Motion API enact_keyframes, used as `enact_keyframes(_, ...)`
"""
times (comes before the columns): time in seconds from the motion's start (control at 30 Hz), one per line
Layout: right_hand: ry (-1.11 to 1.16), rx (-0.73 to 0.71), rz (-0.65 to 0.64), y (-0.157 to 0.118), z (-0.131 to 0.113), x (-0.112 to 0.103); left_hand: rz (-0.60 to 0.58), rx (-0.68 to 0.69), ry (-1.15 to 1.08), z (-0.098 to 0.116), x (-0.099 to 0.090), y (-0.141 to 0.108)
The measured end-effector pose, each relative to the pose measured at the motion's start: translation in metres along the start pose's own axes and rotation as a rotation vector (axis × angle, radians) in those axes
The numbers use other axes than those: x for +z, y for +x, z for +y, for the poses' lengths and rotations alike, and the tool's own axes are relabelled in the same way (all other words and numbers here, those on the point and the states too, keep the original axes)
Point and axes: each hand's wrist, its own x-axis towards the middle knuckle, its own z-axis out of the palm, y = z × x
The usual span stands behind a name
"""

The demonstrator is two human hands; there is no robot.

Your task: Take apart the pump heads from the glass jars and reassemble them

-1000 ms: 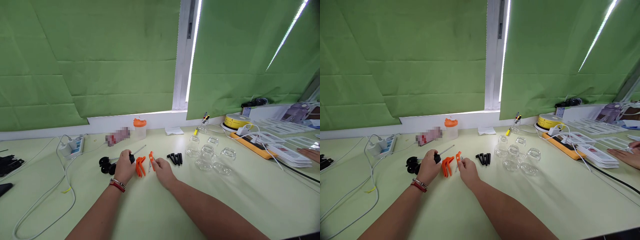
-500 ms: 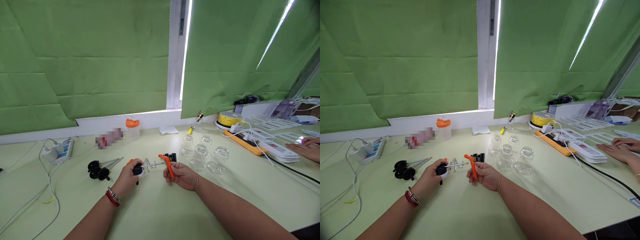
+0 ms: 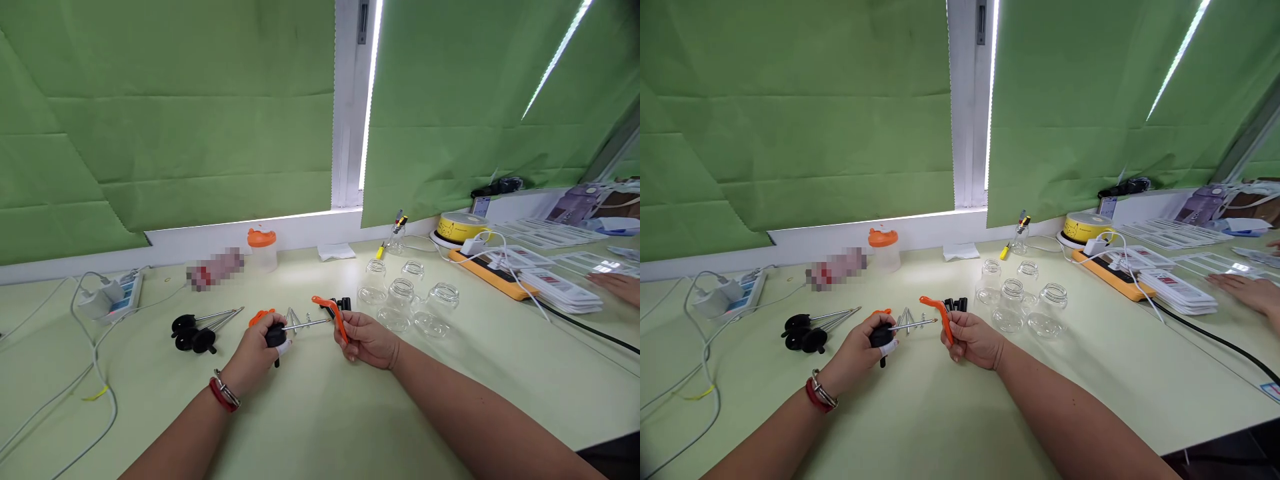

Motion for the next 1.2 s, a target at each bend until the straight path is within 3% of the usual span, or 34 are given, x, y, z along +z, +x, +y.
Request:
enact_keyframes(0.23,-0.049,0.062,-0.023,-0.001,0.002,0.001,0.018,-0.025,-0.068,0.007,0.002,0.0)
enact_keyframes(0.43,-0.05,0.069,-0.019,0.0,0.001,0.002,-0.059,-0.048,-0.13,0.011,0.003,-0.002)
enact_keyframes(0.67,-0.055,0.067,-0.014,0.0,0.0,0.0,-0.056,-0.079,-0.174,0.021,0.001,-0.006)
enact_keyframes(0.83,-0.069,0.061,0.002,0.0,0.002,0.001,-0.111,-0.076,-0.209,0.019,0.006,-0.007)
enact_keyframes(1.07,-0.084,0.071,-0.003,0.0,0.002,0.001,-0.045,-0.11,-0.264,0.016,0.008,-0.006)
enact_keyframes(1.2,-0.086,0.07,-0.016,0.0,0.004,0.0,-0.092,-0.077,-0.32,0.019,0.008,-0.007)
